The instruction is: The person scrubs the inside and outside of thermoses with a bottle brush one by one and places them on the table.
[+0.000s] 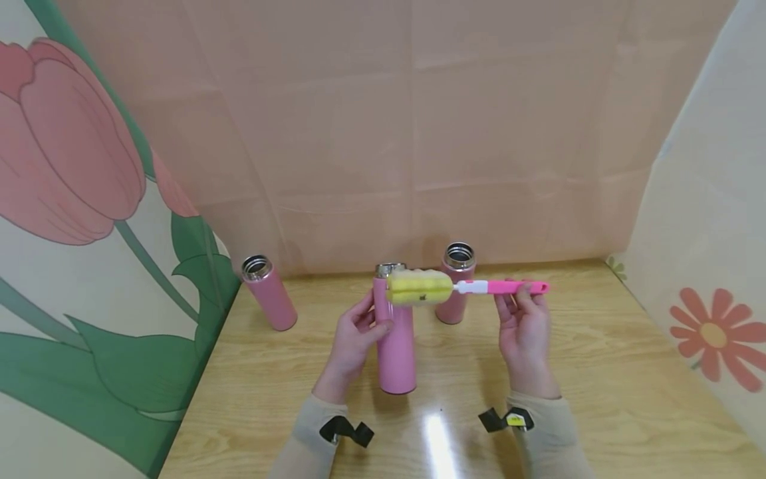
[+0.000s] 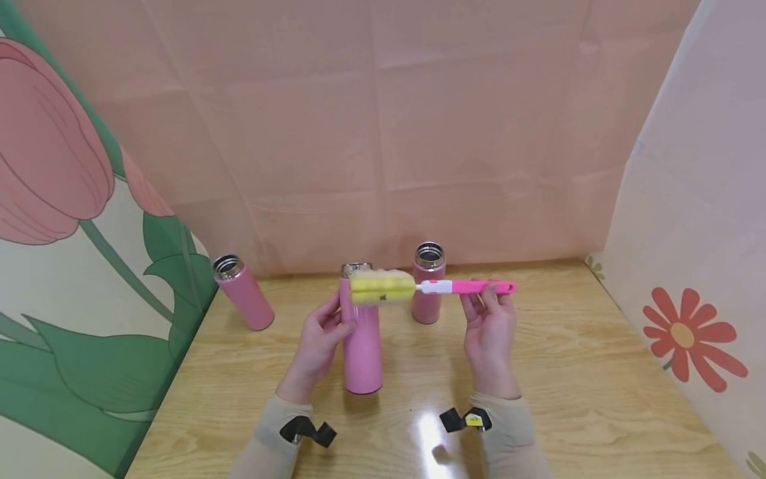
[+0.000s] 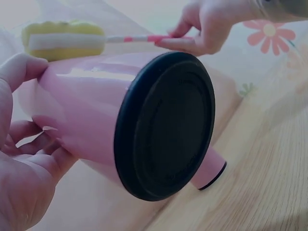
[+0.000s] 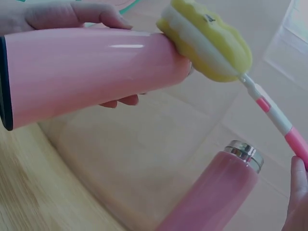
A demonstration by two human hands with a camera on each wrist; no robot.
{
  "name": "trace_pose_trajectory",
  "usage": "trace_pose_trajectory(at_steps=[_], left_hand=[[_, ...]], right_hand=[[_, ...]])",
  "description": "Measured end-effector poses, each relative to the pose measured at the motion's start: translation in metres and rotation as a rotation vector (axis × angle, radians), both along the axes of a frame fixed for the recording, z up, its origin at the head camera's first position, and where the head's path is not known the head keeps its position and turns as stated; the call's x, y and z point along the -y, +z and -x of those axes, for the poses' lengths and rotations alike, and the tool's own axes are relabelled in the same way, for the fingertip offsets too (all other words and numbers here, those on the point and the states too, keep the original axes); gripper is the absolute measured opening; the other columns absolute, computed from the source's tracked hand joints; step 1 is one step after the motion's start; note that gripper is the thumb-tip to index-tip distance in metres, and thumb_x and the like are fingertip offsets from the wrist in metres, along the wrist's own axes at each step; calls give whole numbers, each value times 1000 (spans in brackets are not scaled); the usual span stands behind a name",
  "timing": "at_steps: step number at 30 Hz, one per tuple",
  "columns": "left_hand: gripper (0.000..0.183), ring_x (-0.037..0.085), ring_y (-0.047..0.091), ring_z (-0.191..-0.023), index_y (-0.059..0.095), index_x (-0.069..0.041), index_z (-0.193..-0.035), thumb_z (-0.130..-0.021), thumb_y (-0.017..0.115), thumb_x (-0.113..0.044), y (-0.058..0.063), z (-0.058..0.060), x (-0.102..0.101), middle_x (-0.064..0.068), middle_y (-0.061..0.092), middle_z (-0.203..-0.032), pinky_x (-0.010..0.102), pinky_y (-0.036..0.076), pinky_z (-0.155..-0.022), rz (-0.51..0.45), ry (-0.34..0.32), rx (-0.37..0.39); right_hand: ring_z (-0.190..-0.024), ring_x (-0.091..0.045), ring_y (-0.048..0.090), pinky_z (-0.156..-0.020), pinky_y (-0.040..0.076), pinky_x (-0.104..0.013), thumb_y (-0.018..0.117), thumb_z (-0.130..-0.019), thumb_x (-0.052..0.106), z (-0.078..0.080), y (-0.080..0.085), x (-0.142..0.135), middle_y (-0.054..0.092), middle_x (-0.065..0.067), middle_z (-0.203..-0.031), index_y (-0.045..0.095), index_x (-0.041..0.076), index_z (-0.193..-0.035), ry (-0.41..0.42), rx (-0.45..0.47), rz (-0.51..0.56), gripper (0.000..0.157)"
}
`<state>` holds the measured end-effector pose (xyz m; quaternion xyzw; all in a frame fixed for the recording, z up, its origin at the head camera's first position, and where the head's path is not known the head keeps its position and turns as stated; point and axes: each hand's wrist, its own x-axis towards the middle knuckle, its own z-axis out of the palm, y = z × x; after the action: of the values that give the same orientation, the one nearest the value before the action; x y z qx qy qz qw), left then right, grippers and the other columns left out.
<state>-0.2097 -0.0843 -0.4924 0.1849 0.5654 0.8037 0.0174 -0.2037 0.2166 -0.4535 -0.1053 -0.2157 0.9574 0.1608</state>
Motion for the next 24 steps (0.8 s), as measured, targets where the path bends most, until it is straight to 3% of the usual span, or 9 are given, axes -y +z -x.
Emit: trace_pose_trajectory(at_steps=[11, 18, 24], left_hand=[[74, 25, 58, -134, 34, 5, -163, -97, 66, -1, 1, -1, 3, 23, 43, -163, 35, 54, -108, -50, 6, 23], [68, 24, 62, -125, 41, 1, -162, -100, 68, -7, 5, 0, 3, 19, 51, -157, 34, 57, -102, -66, 26, 32], [67, 25, 64, -124, 44, 1, -160, -98, 67, -6, 5, 0, 2, 19, 54, -154, 36, 58, -100, -92, 45, 35]], right_hand=[[-91, -20, 72, -92, 62, -31, 63, -108, 13, 2, -2, -2, 71, -8, -103, 58, 7, -114, 114, 34, -153, 10], [-90, -19, 72, -89, 63, -30, 59, -110, 12, 3, -4, -4, 70, -6, -102, 59, 8, -111, 156, 35, -229, 4], [-86, -15, 72, -85, 63, -28, 55, -112, 11, 3, -8, -9, 72, -3, -96, 63, 10, -107, 254, -15, -459, 10]])
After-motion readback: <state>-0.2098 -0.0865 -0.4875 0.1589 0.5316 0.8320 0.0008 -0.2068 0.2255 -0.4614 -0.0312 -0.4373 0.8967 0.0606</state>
